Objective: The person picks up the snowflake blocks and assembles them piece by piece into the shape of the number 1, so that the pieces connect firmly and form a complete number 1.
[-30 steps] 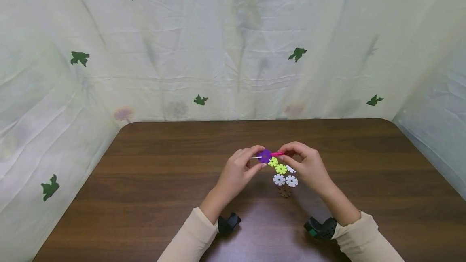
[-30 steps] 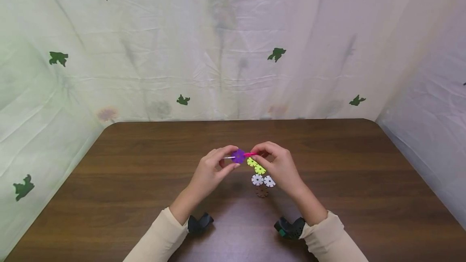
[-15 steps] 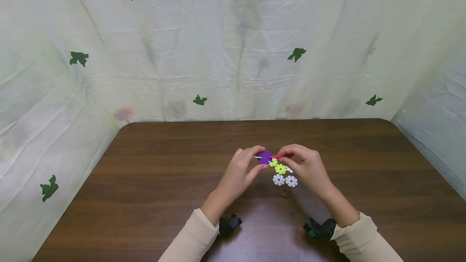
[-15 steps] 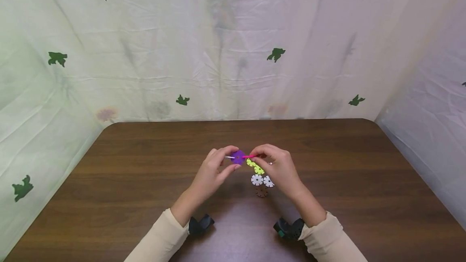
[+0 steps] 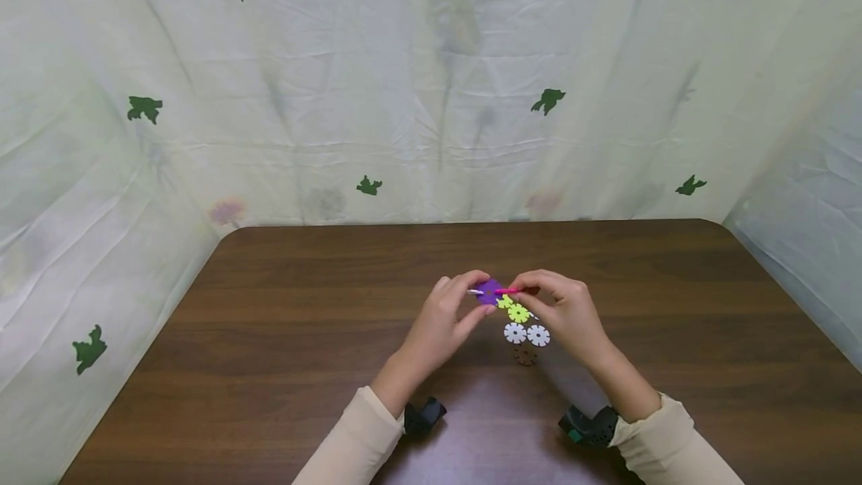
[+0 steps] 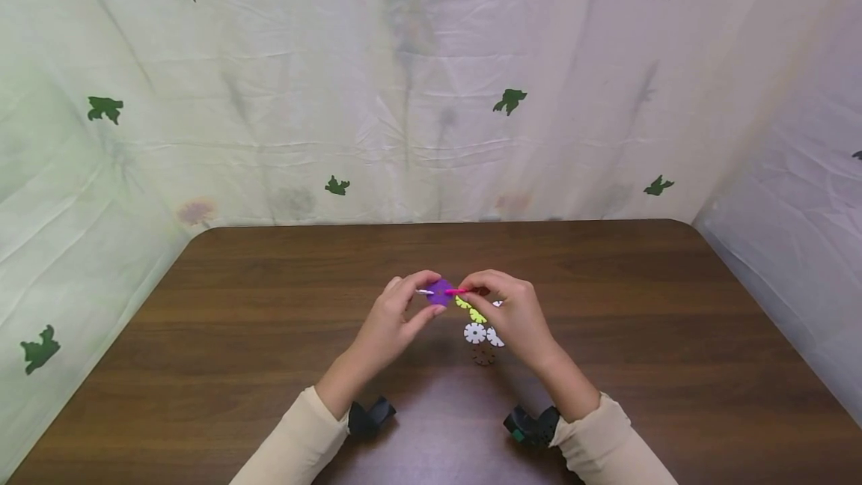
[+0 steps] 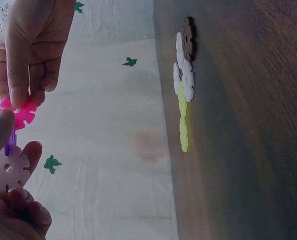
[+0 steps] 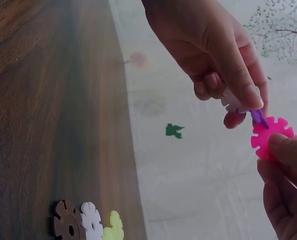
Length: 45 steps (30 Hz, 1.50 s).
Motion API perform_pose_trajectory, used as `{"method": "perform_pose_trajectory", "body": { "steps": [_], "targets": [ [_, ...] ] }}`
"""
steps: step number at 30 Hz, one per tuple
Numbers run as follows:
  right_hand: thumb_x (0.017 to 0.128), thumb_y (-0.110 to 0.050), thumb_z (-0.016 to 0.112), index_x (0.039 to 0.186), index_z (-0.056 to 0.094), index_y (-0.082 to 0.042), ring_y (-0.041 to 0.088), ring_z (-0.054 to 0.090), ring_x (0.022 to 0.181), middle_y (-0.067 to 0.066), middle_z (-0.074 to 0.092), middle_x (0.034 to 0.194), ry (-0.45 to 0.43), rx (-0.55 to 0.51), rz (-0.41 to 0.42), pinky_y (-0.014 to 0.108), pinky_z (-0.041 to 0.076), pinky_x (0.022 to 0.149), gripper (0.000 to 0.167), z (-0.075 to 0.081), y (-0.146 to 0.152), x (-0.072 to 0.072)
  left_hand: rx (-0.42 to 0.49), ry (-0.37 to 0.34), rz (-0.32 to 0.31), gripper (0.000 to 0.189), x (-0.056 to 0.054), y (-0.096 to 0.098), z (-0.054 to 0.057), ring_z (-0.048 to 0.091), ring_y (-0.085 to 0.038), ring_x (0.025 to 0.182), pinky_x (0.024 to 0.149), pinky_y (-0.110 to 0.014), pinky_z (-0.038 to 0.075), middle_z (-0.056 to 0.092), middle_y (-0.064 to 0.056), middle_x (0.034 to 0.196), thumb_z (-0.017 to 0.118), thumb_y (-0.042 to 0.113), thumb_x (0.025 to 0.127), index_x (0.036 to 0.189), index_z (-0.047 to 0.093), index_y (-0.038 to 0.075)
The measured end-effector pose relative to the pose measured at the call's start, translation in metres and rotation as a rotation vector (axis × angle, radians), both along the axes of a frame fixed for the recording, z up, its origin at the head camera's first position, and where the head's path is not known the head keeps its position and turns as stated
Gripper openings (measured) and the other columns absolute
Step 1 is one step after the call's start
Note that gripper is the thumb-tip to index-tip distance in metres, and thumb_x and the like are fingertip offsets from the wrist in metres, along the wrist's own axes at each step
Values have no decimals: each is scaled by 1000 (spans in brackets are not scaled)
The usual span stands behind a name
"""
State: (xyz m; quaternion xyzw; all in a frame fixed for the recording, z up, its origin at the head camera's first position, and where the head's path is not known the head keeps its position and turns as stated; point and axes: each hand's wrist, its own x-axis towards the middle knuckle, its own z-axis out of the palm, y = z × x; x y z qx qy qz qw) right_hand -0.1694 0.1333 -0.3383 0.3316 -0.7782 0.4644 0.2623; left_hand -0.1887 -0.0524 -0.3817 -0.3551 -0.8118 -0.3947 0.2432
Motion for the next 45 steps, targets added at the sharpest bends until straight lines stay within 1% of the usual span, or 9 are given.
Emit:
{"method": "perform_pose_trajectory", "body": {
  "steps": [8, 11, 16, 23, 27, 30, 35, 40, 45],
  "targets": [
    [72, 12, 67, 83, 64, 2, 14, 55, 65, 8, 64, 79, -151, -13, 30, 24, 45, 51, 15, -2, 1, 1, -50, 68, 67, 52, -1, -4, 3, 53, -14, 89, 76, -27, 44, 60, -1, 104, 77, 26, 71, 115, 56, 8],
    [73, 10, 67, 86, 64, 2, 14, 56, 64, 8, 64, 80, -215, -16, 39, 26, 46, 51, 15, -3, 2, 1, -43, 65, 40, 53, -2, -4, 4, 52, -12, 93, 80, -25, 43, 58, -1, 106, 77, 27, 71, 115, 55, 8],
    [75, 10, 65, 91, 62, 4, 18, 57, 64, 11, 63, 81, -313, -57, 113, 27, 47, 52, 17, -5, 2, 0, -32, 69, -28, 51, -2, -5, 4, 53, -12, 98, 84, -22, 41, 57, -1, 108, 77, 24, 71, 115, 55, 8],
    [77, 8, 64, 96, 59, 3, 17, 60, 70, 13, 61, 85, -445, -163, 223, 29, 50, 57, 21, -29, 7, -14, -13, 94, -54, 46, -2, -4, 2, 55, -10, 92, 81, -18, 43, 60, 1, 101, 78, 22, 69, 109, 59, 9],
    [78, 7, 64, 97, 57, 7, 17, 61, 70, 17, 60, 86, -470, -193, 290, 30, 51, 58, 20, -31, 7, -16, 0, 113, -49, 42, -2, -4, 1, 56, -7, 87, 77, -18, 44, 61, 1, 97, 79, 21, 69, 105, 62, 10],
    [78, 6, 64, 97, 57, 7, 18, 61, 68, 16, 60, 85, -488, -198, 298, 27, 50, 56, 20, -32, 7, -16, 5, 113, -56, 40, -3, -4, 1, 57, -7, 87, 77, -17, 45, 61, 1, 96, 78, 20, 69, 104, 63, 9],
    [78, 5, 65, 97, 58, 4, 19, 60, 68, 14, 60, 86, -488, -179, 270, 27, 49, 55, 21, -31, 6, -16, 13, 105, -75, 35, -3, -3, 1, 56, -7, 84, 76, -15, 44, 61, 0, 93, 77, 17, 71, 102, 63, 7],
    [78, 4, 65, 101, 58, 3, 19, 60, 77, 15, 61, 92, -433, -149, 227, 27, 50, 61, 25, -26, 9, -14, 21, 87, -84, 35, -3, -3, 1, 55, -9, 84, 75, -15, 44, 60, -1, 93, 76, 13, 72, 102, 61, 7],
    [78, 6, 64, 106, 57, 1, 22, 60, 85, 18, 59, 97, -423, -148, 181, 28, 50, 69, 29, -23, 17, -12, 23, 71, -78, 35, -3, -5, 1, 55, -9, 84, 75, -15, 44, 60, -2, 94, 76, 13, 72, 103, 61, 7]
  ]
}}
